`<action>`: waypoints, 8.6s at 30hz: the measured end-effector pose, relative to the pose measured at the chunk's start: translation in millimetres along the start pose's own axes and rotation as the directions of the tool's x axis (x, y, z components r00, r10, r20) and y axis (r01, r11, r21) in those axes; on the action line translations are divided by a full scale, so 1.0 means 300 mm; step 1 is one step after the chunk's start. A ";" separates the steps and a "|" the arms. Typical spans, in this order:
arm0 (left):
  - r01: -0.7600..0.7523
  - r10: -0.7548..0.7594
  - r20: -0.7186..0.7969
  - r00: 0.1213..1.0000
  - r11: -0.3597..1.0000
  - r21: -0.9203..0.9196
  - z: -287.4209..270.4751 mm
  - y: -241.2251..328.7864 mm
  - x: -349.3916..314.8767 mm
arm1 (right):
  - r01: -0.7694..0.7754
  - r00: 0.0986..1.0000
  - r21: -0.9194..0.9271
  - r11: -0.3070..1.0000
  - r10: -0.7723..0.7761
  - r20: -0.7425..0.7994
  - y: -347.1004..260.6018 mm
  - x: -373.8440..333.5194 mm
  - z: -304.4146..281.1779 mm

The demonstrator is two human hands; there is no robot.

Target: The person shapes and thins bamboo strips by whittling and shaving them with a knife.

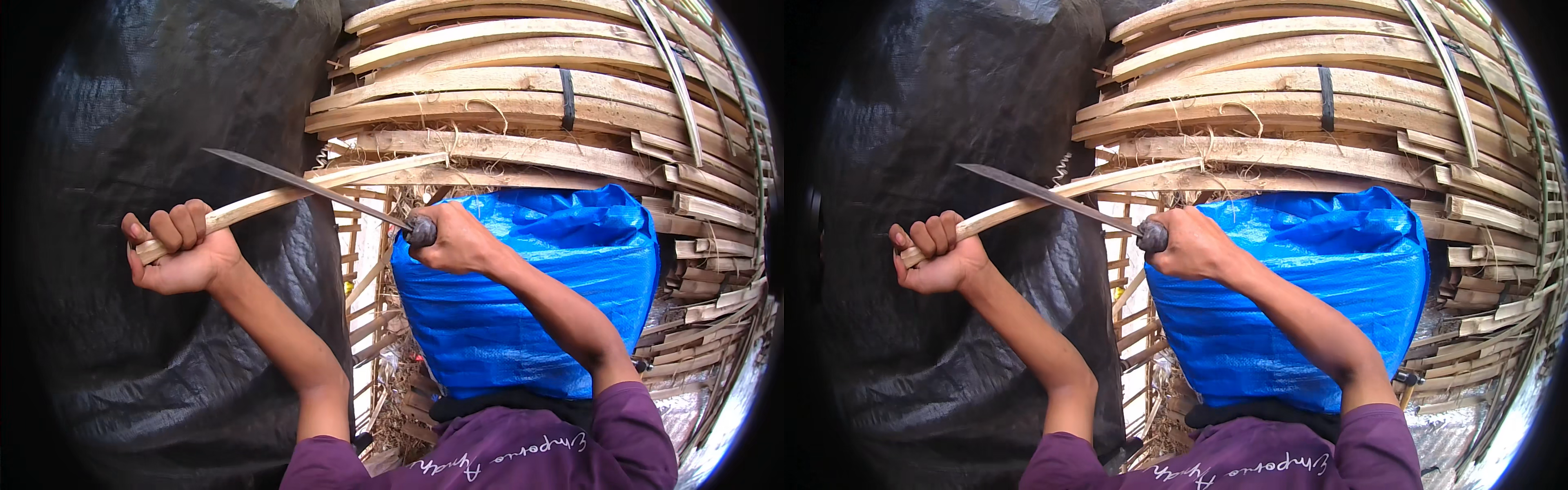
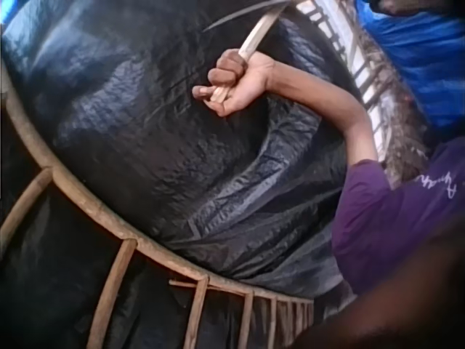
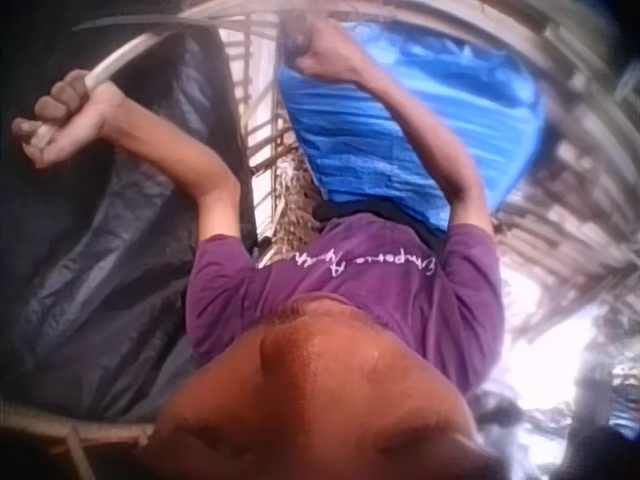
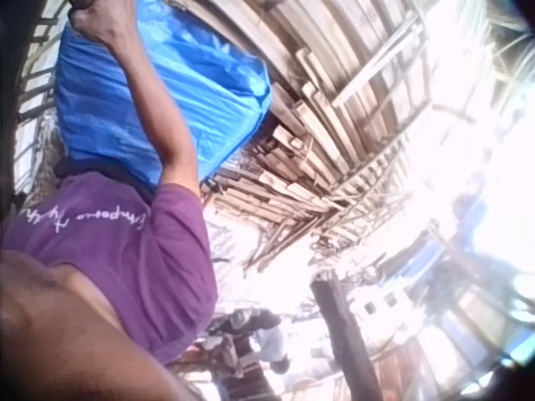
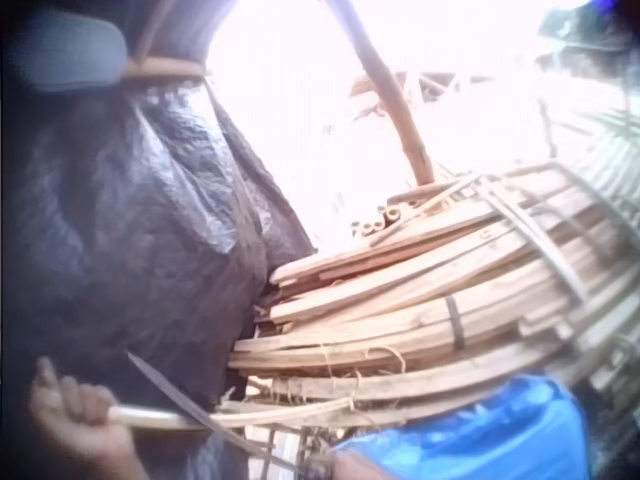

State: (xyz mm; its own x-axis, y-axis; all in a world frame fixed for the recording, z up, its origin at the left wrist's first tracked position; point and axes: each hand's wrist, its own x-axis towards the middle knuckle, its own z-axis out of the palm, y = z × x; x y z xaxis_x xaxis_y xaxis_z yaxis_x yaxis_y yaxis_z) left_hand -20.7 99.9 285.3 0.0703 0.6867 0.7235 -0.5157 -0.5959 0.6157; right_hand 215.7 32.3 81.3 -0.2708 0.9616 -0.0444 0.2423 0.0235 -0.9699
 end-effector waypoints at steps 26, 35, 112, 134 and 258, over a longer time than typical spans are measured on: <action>0.043 -0.042 0.061 0.997 0.999 -0.007 0.014 -0.015 0.036 | -0.336 0.933 -0.077 0.939 0.320 -0.164 0.359 -0.008 -0.106; 0.024 -0.019 -0.052 0.998 0.994 0.103 0.013 -0.009 0.029 | -0.134 0.991 -0.032 0.990 0.134 -0.022 0.231 0.020 -0.042; 0.400 -0.103 0.577 0.810 0.817 -0.416 0.132 -0.047 0.050 | -0.289 0.943 0.048 0.956 0.293 -0.157 0.516 -0.037 -0.057; 0.719 0.102 0.888 0.448 0.550 -0.426 0.228 -0.091 0.032 | 0.224 0.974 0.121 0.967 -0.227 0.004 0.437 -0.036 -0.008; 0.207 -0.064 0.352 0.934 0.899 -0.387 0.169 -0.024 -0.046 | 0.064 0.998 0.012 0.998 -0.064 -0.008 0.209 -0.015 -0.080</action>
State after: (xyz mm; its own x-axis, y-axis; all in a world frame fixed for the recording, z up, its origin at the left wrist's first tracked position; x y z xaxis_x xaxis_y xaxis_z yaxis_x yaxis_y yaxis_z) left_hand 25.5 73.5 286.7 0.3991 0.5327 0.7463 -0.7791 -0.2321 0.5823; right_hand 254.5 36.0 26.5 -0.2784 0.9603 0.0194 0.2130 0.0814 -0.9737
